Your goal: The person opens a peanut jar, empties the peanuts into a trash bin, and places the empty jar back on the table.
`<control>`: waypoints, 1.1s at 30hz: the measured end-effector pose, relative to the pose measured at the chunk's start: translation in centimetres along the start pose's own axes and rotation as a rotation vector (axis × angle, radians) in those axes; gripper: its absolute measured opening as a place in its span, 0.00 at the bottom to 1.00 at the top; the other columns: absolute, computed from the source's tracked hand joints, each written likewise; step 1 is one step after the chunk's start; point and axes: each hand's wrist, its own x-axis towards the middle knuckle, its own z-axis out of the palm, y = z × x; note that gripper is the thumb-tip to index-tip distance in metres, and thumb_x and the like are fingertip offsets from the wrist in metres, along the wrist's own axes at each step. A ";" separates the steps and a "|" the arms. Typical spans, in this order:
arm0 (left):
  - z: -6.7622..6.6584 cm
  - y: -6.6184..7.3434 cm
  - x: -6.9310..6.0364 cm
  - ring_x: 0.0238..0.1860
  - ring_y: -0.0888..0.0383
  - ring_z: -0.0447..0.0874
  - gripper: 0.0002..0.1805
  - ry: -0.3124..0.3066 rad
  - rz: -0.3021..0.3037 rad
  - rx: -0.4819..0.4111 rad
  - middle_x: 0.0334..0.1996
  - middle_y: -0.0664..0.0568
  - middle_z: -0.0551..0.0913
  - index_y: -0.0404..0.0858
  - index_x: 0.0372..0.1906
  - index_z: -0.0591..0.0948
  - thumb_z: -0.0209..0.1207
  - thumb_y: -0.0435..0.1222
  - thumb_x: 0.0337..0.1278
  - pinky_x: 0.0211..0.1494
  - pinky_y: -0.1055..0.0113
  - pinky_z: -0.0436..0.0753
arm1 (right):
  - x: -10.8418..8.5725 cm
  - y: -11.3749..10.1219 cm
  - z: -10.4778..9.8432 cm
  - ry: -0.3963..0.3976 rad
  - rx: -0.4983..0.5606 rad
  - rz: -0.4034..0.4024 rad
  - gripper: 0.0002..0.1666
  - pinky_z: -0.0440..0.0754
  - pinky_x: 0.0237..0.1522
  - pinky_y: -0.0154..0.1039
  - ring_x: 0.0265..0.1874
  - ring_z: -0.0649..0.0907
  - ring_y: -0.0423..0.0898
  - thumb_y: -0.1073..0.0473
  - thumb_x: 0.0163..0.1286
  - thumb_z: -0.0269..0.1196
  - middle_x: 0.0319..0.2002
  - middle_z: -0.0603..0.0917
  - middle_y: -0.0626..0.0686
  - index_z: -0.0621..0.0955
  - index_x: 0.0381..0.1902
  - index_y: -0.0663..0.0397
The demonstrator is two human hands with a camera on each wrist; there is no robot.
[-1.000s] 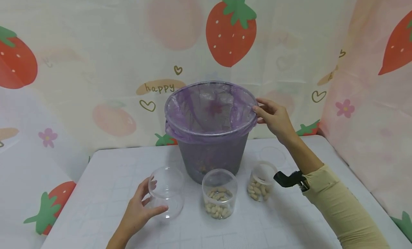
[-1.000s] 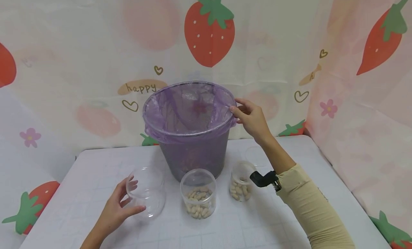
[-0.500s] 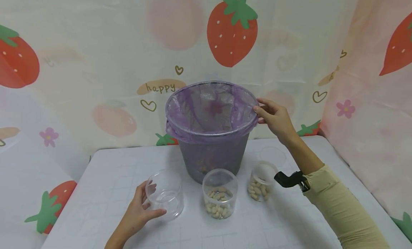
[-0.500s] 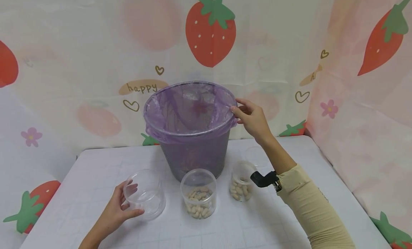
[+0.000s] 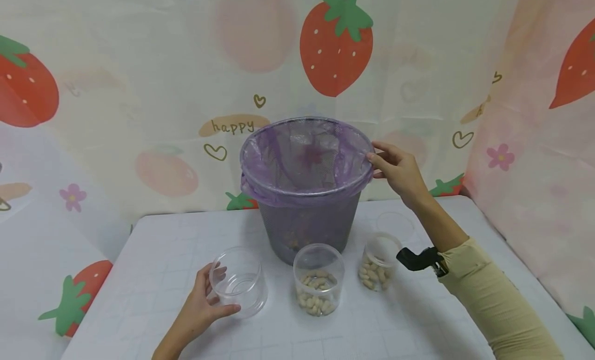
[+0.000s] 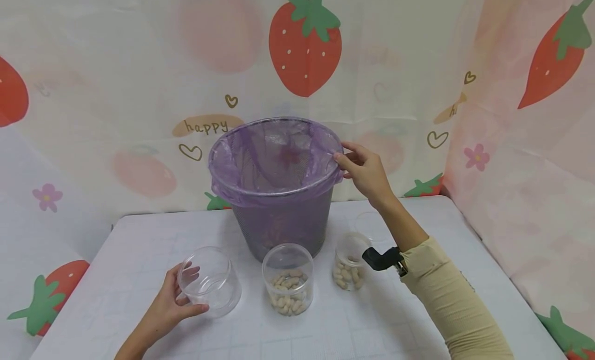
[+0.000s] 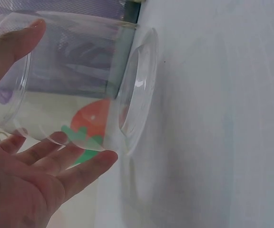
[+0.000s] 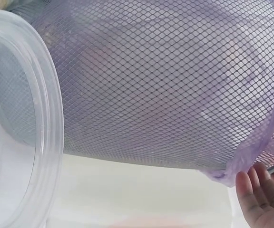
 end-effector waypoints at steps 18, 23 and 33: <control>-0.2 0.3 0.0 0.72 0.30 0.57 0.58 -0.029 -0.018 0.049 0.72 0.33 0.60 0.40 0.74 0.48 0.75 0.37 0.42 0.60 0.44 0.78 | -0.2 -0.3 0.2 0.032 0.010 0.026 0.32 0.84 0.41 0.26 0.37 0.82 0.33 0.50 0.72 0.59 0.40 0.80 0.39 0.69 0.69 0.60; -0.3 0.3 -0.2 0.71 0.28 0.58 0.60 -0.023 0.003 0.069 0.72 0.31 0.59 0.40 0.75 0.46 0.75 0.37 0.43 0.59 0.43 0.79 | -0.3 -0.1 0.3 0.051 0.022 0.011 0.32 0.84 0.42 0.27 0.38 0.82 0.33 0.48 0.73 0.58 0.41 0.79 0.41 0.71 0.67 0.62; -0.8 0.8 -0.4 0.73 0.34 0.57 0.61 0.024 0.078 0.081 0.73 0.33 0.58 0.43 0.76 0.46 0.76 0.37 0.41 0.63 0.43 0.74 | -1.0 0.0 -0.1 0.071 0.036 -0.056 0.29 0.84 0.41 0.26 0.38 0.82 0.35 0.51 0.73 0.58 0.40 0.81 0.38 0.74 0.62 0.67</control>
